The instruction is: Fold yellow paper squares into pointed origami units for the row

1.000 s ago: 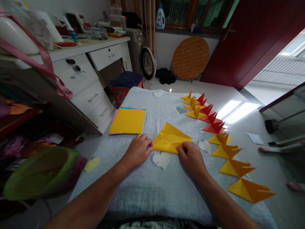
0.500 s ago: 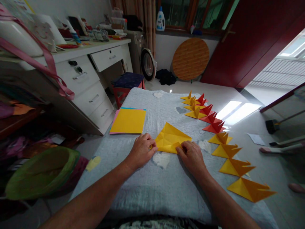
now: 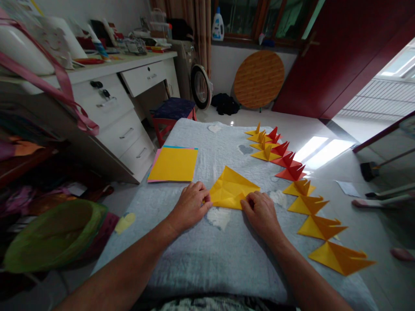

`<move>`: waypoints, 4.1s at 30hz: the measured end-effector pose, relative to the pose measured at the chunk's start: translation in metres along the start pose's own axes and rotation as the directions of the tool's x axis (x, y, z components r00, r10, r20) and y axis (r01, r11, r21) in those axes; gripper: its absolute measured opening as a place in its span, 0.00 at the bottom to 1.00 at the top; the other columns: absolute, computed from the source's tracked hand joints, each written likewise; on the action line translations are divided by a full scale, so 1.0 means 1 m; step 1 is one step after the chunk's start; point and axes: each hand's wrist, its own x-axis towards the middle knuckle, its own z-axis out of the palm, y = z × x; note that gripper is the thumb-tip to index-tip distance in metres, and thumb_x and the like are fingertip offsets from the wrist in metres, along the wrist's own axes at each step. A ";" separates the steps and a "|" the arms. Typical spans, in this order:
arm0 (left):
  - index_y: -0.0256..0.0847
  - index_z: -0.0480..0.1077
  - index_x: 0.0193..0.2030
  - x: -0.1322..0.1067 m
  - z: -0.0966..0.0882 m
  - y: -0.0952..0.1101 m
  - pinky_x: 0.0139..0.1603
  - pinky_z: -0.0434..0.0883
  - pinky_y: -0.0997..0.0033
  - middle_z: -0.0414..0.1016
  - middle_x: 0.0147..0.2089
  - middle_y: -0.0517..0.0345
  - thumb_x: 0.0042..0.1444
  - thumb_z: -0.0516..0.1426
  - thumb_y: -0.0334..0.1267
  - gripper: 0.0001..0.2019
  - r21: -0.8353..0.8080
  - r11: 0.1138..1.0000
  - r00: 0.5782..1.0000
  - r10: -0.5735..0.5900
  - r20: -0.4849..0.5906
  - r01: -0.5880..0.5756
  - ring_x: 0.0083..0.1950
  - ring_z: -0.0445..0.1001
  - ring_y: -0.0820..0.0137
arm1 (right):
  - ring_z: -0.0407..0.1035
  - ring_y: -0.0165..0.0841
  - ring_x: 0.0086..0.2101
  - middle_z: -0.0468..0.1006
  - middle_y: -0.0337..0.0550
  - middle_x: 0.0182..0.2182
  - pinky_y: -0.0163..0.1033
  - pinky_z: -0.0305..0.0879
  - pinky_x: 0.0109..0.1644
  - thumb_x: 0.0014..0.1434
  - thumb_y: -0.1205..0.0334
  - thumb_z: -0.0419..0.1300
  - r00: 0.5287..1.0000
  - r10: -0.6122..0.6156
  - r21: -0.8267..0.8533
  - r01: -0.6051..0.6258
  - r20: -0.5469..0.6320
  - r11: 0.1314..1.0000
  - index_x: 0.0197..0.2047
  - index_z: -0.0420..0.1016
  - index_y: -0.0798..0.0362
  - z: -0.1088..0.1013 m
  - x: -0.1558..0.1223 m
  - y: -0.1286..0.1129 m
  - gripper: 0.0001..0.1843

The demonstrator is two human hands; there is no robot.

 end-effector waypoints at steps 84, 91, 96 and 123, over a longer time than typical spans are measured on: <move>0.40 0.70 0.35 -0.001 -0.010 -0.012 0.47 0.65 0.62 0.72 0.41 0.53 0.58 0.54 0.31 0.04 0.107 0.994 0.999 -0.039 0.028 0.036 0.46 0.70 0.61 | 0.73 0.48 0.38 0.75 0.59 0.42 0.52 0.62 0.40 0.70 0.63 0.47 0.838 -0.090 -0.558 0.435 0.539 0.707 0.71 0.51 0.30 -0.021 -0.012 -0.086 0.30; 0.40 0.68 0.36 0.002 -0.013 -0.014 0.48 0.66 0.64 0.73 0.41 0.52 0.56 0.52 0.27 0.06 -0.012 0.998 0.998 -0.058 -0.011 0.058 0.46 0.71 0.63 | 0.73 0.47 0.39 0.76 0.59 0.43 0.51 0.62 0.39 0.69 0.65 0.48 0.832 -0.072 -0.570 0.437 0.550 0.696 0.71 0.50 0.30 -0.020 -0.011 -0.092 0.32; 0.41 0.70 0.37 -0.001 -0.017 -0.010 0.47 0.66 0.65 0.72 0.41 0.54 0.56 0.58 0.33 0.03 -0.027 0.999 0.999 -0.032 0.037 0.033 0.46 0.70 0.62 | 0.73 0.46 0.37 0.76 0.58 0.42 0.49 0.60 0.38 0.67 0.67 0.50 0.843 -0.104 -0.572 0.444 0.528 0.690 0.71 0.51 0.31 -0.019 -0.011 -0.090 0.34; 0.41 0.75 0.33 0.002 -0.015 -0.013 0.49 0.65 0.65 0.72 0.40 0.55 0.56 0.60 0.33 0.03 -0.032 0.999 0.997 -0.037 0.069 0.039 0.47 0.70 0.63 | 0.64 0.45 0.51 0.72 0.54 0.55 0.50 0.59 0.57 0.64 0.70 0.53 0.846 -0.304 -0.369 0.477 0.438 0.798 0.64 0.66 0.54 -0.019 -0.017 -0.067 0.25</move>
